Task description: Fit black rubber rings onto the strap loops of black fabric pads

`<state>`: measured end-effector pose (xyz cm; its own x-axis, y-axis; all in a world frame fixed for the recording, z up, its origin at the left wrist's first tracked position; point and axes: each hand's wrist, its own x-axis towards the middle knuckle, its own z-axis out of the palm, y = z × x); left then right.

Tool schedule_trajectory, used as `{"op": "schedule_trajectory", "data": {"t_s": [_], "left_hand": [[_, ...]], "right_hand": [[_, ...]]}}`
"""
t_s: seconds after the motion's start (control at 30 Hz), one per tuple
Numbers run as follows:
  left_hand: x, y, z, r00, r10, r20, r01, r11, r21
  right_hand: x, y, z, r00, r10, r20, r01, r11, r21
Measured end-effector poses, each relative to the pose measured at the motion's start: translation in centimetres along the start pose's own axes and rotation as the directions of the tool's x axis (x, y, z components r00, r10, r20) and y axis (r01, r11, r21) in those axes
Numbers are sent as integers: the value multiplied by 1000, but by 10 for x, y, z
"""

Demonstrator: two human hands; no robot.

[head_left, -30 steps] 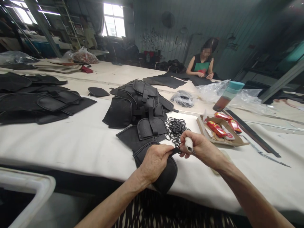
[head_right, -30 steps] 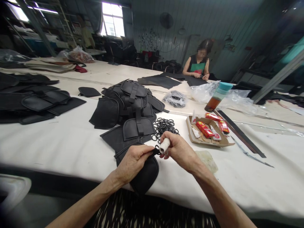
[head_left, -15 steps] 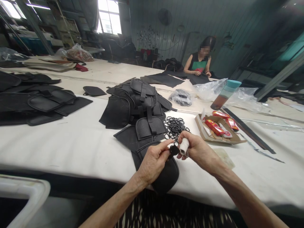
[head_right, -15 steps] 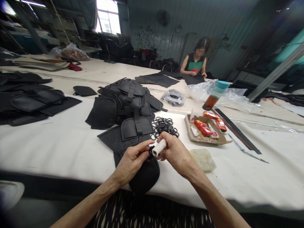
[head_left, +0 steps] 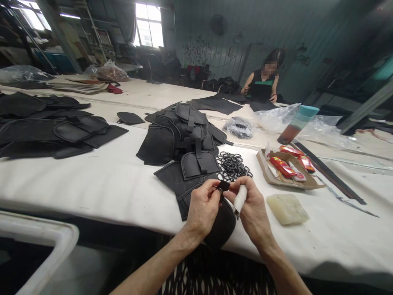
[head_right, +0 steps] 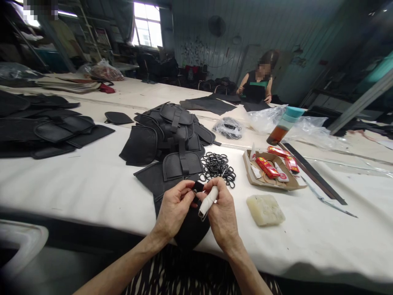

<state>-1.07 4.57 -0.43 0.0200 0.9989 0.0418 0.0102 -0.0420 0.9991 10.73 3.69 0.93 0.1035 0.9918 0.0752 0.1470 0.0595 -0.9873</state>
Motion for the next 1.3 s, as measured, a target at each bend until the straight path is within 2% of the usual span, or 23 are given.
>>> {"op": "schedule_trajectory", "data": {"t_s": [0.17,0.27,0.33,0.37,0.4,0.43,0.47,0.5,0.53,0.57,0.6,0.67,0.73,0.8,0.83,0.9,0.97,1.0,1.03,1.1,1.2,1.23,1.3], "left_hand": [[-4,-2,-1,999,33,-14,-31,988,153],[-11,7,-10,983,165,-79,-133,941,310],[-16,15,-19,973,189,-133,-138,937,321],[-18,19,-23,985,122,-123,-87,962,260],[-20,22,-27,998,-7,-68,17,988,152],[-20,24,-31,983,-179,37,178,984,19],[-19,25,-33,921,-350,173,371,923,-107],[-18,25,-35,821,-479,310,549,812,-199],[-17,24,-36,713,-561,420,686,682,-253],[-15,23,-37,626,-606,491,773,568,-282],[-14,22,-37,569,-632,526,819,488,-301],[-14,19,-35,531,-654,539,848,415,-330],[-15,17,-33,548,-674,495,835,407,-370],[-17,17,-30,578,-694,430,812,434,-391],[-18,17,-29,592,-698,403,802,455,-388],[-20,19,-28,612,-704,359,786,490,-378],[-23,22,-26,625,-709,327,767,481,-424],[-25,25,-26,630,-708,321,754,456,-473],[-28,27,-25,632,-703,326,738,419,-529],[-33,29,-22,642,-677,359,702,332,-630],[-39,29,-15,679,-624,388,646,255,-720],[-40,28,-13,688,-613,388,635,249,-732],[-40,27,-10,700,-603,382,632,276,-724]], "right_hand": [[5,0,0,999,-37,24,37,999,-5],[14,-1,-9,996,-65,53,65,998,10],[21,-4,-15,995,-81,66,80,997,15],[24,-7,-18,993,-89,77,88,996,15],[26,-9,-20,990,-100,96,99,995,15],[27,-12,-21,986,-115,121,115,993,9],[26,-15,-22,980,-132,149,135,991,-7],[24,-17,-21,971,-158,179,167,985,-40],[21,-20,-20,957,-196,213,218,972,-88],[16,-22,-19,936,-248,251,289,946,-144],[10,-24,-17,901,-315,297,382,902,-201],[-4,-27,-12,774,-472,422,606,745,-279],[-18,-28,-6,586,-587,559,801,524,-290],[-31,-27,-1,416,-649,636,909,310,-278],[-35,-26,1,355,-673,649,934,229,-273],[-41,-25,3,283,-706,649,954,137,-267],[-42,-25,0,294,-695,656,952,154,-265],[-42,-25,-3,329,-688,647,943,199,-269],[-41,-25,-6,382,-679,627,924,273,-268],[-40,-21,-14,536,-646,543,838,482,-254],[-39,-15,-24,761,-511,400,617,760,-204],[-39,-13,-26,809,-466,358,552,811,-190],[-41,-13,-27,866,-407,290,465,869,-168]]}}
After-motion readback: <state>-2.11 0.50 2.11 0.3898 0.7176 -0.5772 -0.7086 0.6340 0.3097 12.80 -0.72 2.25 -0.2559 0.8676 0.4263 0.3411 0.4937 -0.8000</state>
